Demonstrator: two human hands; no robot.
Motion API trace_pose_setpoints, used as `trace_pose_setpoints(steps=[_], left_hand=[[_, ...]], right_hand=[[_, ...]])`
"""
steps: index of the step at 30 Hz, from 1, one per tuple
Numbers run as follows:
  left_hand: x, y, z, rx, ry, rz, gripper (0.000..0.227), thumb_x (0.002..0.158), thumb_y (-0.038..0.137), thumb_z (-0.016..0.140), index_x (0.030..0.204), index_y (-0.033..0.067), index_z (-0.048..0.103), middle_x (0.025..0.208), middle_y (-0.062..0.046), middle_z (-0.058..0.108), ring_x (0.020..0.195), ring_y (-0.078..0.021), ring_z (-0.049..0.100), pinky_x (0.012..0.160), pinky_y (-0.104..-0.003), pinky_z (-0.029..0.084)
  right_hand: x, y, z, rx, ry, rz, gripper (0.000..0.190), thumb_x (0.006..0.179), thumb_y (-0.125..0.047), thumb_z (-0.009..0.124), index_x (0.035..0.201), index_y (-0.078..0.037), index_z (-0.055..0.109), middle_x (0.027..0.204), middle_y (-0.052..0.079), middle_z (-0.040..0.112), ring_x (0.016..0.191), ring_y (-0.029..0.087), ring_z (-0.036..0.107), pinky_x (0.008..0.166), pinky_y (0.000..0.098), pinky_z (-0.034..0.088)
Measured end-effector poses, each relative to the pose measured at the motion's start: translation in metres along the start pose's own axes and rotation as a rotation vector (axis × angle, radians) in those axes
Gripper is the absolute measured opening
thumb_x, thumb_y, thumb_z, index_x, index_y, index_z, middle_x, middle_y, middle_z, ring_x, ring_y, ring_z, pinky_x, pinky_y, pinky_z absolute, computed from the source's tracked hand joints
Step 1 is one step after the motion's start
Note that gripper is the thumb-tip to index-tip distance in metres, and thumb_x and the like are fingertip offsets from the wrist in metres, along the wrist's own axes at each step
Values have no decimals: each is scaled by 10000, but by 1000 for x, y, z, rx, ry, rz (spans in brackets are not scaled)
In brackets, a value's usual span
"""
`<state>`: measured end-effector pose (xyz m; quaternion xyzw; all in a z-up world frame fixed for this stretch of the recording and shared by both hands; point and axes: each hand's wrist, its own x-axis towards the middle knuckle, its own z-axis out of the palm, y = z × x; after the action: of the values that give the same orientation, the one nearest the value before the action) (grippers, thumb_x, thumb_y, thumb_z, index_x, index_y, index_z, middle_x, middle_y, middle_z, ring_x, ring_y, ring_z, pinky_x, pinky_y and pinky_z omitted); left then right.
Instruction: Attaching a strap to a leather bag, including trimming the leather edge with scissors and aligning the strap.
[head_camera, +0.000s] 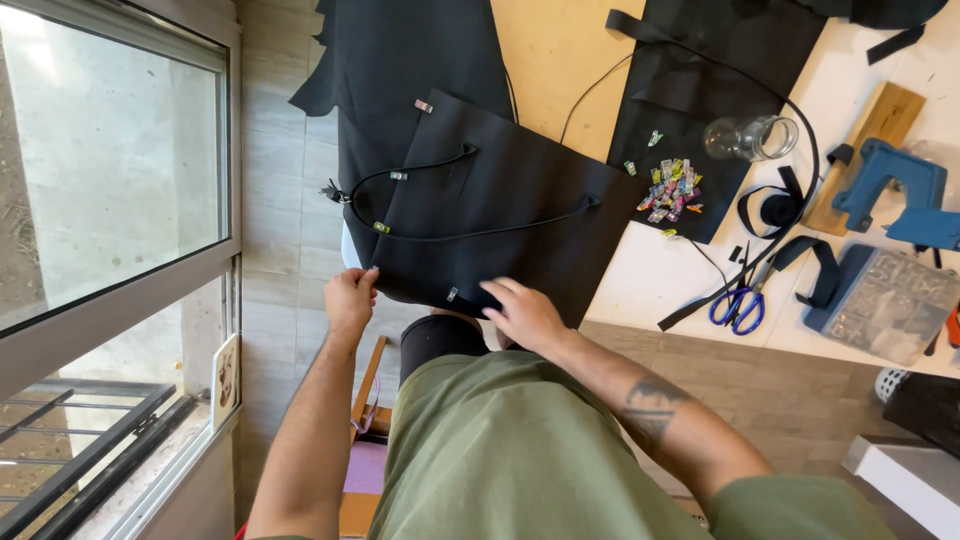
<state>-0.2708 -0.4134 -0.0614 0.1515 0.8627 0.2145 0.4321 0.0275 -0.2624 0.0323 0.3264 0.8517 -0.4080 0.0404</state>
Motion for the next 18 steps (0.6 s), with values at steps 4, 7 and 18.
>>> trace_pose_setpoints(steps=[4, 7, 18], left_hand=[[-17, -1, -16, 117, -11, -5, 234, 997, 300, 683, 910, 105, 779, 551, 9, 662, 494, -129, 674, 513, -257, 521], [-15, -9, -26, -36, -34, 18, 208, 1000, 231, 641, 918, 79, 758, 598, -46, 654, 568, -171, 656, 584, -303, 509], [-16, 22, 13, 38, -265, 231, 286, 855, 172, 517, 892, 186, 800, 788, -92, 692, 839, -255, 639, 857, -354, 493]], right_hand=[[-66, 43, 5, 45, -38, 262, 334, 928, -263, 704, 1239, -140, 707, 1072, 49, 756, 846, 244, 764, 728, 366, 618], [-95, 70, 22, 180, -47, 489, 286, 920, -247, 713, 1175, -117, 738, 981, 90, 775, 855, 274, 767, 752, 388, 614], [-116, 79, 40, 663, 148, 844, 191, 909, -193, 733, 1064, -89, 776, 861, 78, 782, 727, 146, 767, 716, 277, 585]])
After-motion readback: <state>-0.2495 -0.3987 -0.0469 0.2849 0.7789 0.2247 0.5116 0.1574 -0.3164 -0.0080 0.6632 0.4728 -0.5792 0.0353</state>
